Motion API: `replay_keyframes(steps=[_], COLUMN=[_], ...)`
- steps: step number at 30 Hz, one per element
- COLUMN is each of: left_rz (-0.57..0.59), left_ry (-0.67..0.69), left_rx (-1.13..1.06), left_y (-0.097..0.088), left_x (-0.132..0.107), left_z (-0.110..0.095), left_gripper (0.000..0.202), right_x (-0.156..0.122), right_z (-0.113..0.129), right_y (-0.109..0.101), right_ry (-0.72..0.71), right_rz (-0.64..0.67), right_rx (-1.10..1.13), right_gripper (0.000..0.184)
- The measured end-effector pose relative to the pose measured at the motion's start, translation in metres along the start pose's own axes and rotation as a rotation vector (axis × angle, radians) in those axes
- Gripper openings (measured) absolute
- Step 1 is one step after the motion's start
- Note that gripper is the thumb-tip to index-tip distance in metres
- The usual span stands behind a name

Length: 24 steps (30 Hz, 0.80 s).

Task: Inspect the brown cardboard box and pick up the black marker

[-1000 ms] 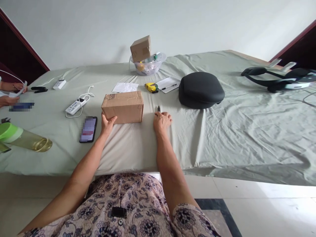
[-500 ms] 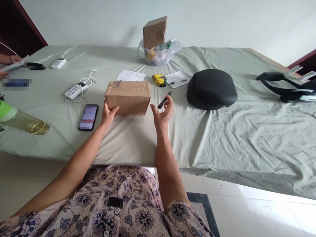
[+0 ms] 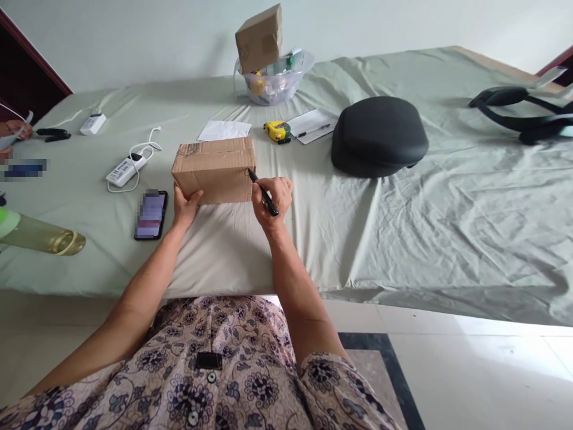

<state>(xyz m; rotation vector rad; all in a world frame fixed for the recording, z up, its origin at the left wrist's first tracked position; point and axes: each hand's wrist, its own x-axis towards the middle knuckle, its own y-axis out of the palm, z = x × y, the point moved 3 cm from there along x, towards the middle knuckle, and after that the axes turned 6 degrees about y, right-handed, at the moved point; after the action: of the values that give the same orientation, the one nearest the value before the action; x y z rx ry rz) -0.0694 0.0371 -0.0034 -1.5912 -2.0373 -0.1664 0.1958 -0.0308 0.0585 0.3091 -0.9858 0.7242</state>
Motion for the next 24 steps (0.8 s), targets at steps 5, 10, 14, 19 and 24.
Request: replay_keyframes(steps=[5, 10, 14, 19, 24], left_rz=[0.007, 0.007, 0.007, 0.016, 0.016], left_ry=[-0.009, -0.018, -0.021, 0.002, 0.001], left_rx=[0.014, -0.010, -0.025, -0.062, -0.031], left_y=[-0.002, -0.002, -0.001, -0.001, -0.002], left_x=[0.002, 0.001, 0.001, 0.001, 0.002], left_z=[-0.003, -0.004, -0.003, -0.002, 0.001], left_gripper=[0.102, 0.093, 0.093, 0.096, 0.098], right_x=[0.000, 0.002, 0.003, 0.004, 0.006], right_z=[-0.006, -0.011, -0.007, -0.019, -0.038], right_y=[0.007, 0.001, -0.002, -0.005, -0.005], right_ry=[0.021, 0.114, 0.122, 0.243, 0.370], right_rz=[0.046, -0.017, 0.060, -0.103, -0.141], right_rx=[-0.037, -0.048, 0.047, 0.091, 0.079], right_gripper=[0.026, 0.027, 0.030, 0.028, 0.032])
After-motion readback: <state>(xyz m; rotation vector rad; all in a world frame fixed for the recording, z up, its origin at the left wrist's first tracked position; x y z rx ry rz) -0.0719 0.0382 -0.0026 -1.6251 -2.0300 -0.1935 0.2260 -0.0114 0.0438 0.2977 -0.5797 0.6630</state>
